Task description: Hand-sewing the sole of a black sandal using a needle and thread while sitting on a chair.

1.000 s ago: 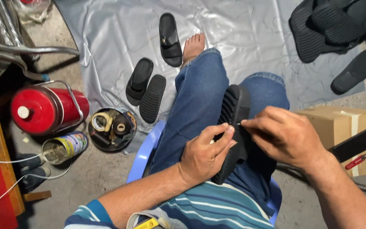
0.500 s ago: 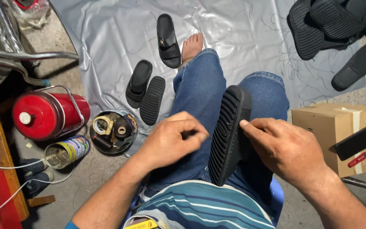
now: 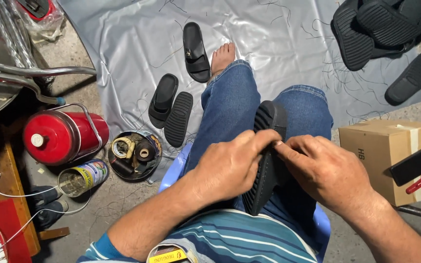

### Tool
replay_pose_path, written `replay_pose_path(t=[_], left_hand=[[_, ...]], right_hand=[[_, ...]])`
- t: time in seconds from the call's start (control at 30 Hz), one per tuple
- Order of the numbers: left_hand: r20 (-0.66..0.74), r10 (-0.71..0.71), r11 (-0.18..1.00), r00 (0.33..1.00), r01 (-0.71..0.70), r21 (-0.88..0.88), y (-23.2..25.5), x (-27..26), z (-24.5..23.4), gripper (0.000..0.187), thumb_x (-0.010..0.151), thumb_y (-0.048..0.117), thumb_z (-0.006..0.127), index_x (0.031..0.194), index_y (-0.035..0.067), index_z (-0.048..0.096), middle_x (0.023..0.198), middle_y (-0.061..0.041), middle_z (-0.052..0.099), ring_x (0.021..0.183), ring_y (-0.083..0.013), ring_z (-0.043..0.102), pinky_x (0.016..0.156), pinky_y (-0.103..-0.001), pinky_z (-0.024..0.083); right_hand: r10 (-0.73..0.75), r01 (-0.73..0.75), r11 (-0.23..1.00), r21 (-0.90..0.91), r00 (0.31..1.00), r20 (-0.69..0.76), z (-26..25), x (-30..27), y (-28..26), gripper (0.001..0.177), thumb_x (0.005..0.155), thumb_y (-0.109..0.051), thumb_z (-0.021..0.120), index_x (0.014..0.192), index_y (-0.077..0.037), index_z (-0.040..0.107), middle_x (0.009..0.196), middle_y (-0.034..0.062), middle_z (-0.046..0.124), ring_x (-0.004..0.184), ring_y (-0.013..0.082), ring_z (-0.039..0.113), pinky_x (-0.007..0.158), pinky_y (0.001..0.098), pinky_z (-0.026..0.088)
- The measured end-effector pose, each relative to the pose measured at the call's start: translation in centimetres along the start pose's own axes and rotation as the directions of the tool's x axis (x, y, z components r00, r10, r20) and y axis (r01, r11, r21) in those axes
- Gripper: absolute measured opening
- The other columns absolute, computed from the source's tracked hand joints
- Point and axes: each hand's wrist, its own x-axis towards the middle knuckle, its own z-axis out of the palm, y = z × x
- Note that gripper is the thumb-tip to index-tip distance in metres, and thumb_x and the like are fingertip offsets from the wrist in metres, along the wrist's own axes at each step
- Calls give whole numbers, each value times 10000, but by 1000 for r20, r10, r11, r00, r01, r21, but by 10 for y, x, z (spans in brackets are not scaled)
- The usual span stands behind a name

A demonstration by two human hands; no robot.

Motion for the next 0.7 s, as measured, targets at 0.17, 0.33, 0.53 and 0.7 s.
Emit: replay_pose_path(t=[0.17,0.33,0.53,0.7], left_hand=[[91,26,958,996,-51,284,-13,0,0,625,771,76,469,1337,329,389,822,-100,443,522,-409,540,441,-538,451],[-25,59,976,998,-52,211,-22,-3,7,432,861,265,528,1276,351,448,911,-21,473,658,-279,590,490,-459,487],[-199,102,989,975,-77,129,-16,4,32,291,827,328,597,1111,271,572,954,-7,476,723,-221,625,434,-436,506],[-288,38,980,957,-93,-177,-29,11,40,113,831,256,612,903,214,688,822,15,495,763,-119,555,664,-256,457]], right_hand=[[270,-245,962,-118,812,517,-16,4,2,551,796,-361,490,1321,-425,332,940,-62,456,782,144,579,434,412,533],[476,-372,879,-297,711,518,-42,-16,24,611,778,-386,493,1322,-559,276,945,-94,483,682,163,616,476,357,526],[354,-362,931,-50,857,375,-36,-26,22,569,779,-282,519,1309,-453,403,866,-65,494,701,143,569,461,355,507],[380,-436,888,146,875,300,-20,-15,15,788,634,-486,699,1346,-396,373,601,-7,640,514,192,596,538,362,467]])
